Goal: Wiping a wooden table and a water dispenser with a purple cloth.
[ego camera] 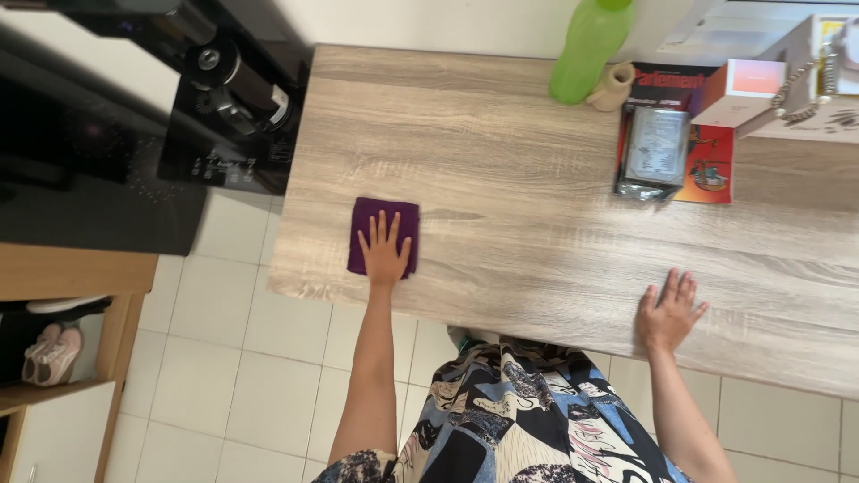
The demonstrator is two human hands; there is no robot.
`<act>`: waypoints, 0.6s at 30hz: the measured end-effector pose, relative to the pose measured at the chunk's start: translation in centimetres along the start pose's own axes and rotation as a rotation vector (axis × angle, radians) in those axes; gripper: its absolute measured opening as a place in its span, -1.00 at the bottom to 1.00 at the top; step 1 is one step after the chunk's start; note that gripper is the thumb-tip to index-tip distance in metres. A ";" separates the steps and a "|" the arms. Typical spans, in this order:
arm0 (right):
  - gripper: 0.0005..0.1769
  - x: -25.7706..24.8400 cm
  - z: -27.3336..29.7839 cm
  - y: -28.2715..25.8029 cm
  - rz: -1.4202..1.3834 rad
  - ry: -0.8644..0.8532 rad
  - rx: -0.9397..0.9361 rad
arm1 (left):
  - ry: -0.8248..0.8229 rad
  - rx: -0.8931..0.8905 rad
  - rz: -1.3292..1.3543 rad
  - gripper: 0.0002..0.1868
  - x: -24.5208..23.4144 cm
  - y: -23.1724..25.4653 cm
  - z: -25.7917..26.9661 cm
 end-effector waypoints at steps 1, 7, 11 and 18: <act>-0.25 -0.2 0.1 -0.2 -0.002 -0.009 -0.012 | -0.001 -0.015 -0.003 -0.30 0.3 0.7 1.1; -0.26 -0.3 0.3 -0.2 -0.034 0.033 -0.036 | 0.137 0.132 -0.071 -0.26 1.5 9.1 7.5; -0.26 0.4 0.3 1.2 -0.059 0.084 -0.093 | -0.018 0.429 -0.011 -0.23 2.5 16.5 12.4; -0.33 0.0 0.9 0.3 -0.073 0.115 -0.128 | -0.013 0.573 0.002 -0.26 3.1 14.6 14.6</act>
Point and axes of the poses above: each hand's wrist, its own z-axis away from the middle knuckle, its own x-axis out of the palm, y = z × x, the point moved 1 cm from there along -z, towards the middle knuckle, and after that the axes turned 5 degrees about -z, right-handed, at the moved point
